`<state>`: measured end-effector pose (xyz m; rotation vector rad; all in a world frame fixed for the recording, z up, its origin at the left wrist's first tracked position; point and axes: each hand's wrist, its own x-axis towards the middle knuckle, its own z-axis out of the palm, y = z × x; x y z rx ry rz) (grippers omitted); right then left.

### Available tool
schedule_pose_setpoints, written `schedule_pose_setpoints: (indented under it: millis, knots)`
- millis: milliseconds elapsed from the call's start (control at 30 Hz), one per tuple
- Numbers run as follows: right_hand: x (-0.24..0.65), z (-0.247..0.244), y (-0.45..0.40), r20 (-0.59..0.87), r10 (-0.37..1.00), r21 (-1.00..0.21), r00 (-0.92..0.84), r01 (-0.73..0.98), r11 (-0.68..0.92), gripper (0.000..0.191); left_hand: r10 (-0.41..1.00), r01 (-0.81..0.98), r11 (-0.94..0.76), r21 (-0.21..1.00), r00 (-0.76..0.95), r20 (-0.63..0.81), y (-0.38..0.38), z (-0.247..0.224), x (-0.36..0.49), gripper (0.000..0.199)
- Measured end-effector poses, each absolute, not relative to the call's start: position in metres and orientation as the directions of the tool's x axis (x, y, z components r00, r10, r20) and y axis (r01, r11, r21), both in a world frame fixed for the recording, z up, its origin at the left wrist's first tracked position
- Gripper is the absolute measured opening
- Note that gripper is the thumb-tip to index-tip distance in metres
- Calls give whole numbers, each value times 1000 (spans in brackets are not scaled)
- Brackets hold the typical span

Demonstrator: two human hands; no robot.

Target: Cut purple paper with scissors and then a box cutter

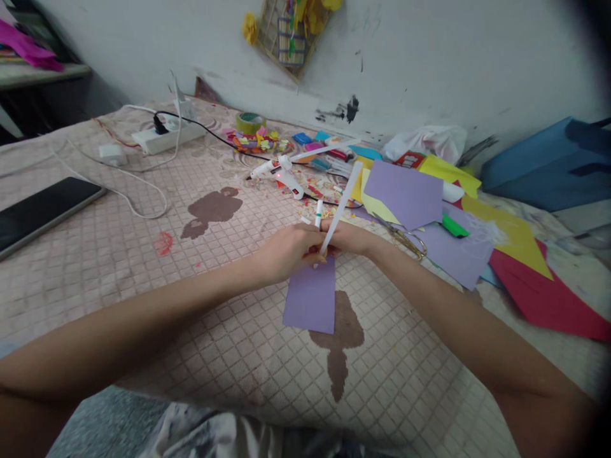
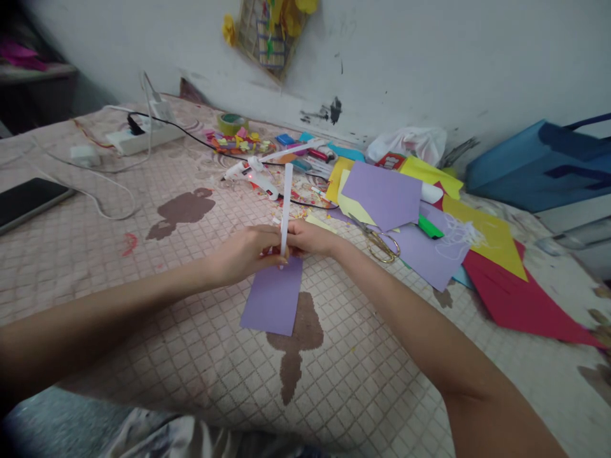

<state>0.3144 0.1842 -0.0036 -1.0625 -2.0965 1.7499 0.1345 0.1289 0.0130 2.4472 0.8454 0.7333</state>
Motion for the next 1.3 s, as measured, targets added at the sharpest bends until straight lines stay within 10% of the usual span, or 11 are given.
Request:
schedule_pose_setpoints:
  millis: [233, 533, 867, 1300]
  knots:
    - [319, -8, 180, -182, 769, -948, -613, 316, 28, 19, 656, 424, -719, 551, 677, 335, 129, 12, 134, 1]
    - [345, -11, 110, 262, 965, -947, 1, 193, 257, 12, 682, 461, -689, 560, 673, 286, 128, 14, 134, 7]
    - [337, -19, 70, 282, 891, -637, -355, 625, 451, 42, 694, 481, -685, 547, 659, 289, 127, 15, 134, 8]
    - [337, -27, 69, 262, 870, -500, -418, 712, 493, 47, 752, 479, -634, 608, 567, 337, 124, 36, 121, 9]
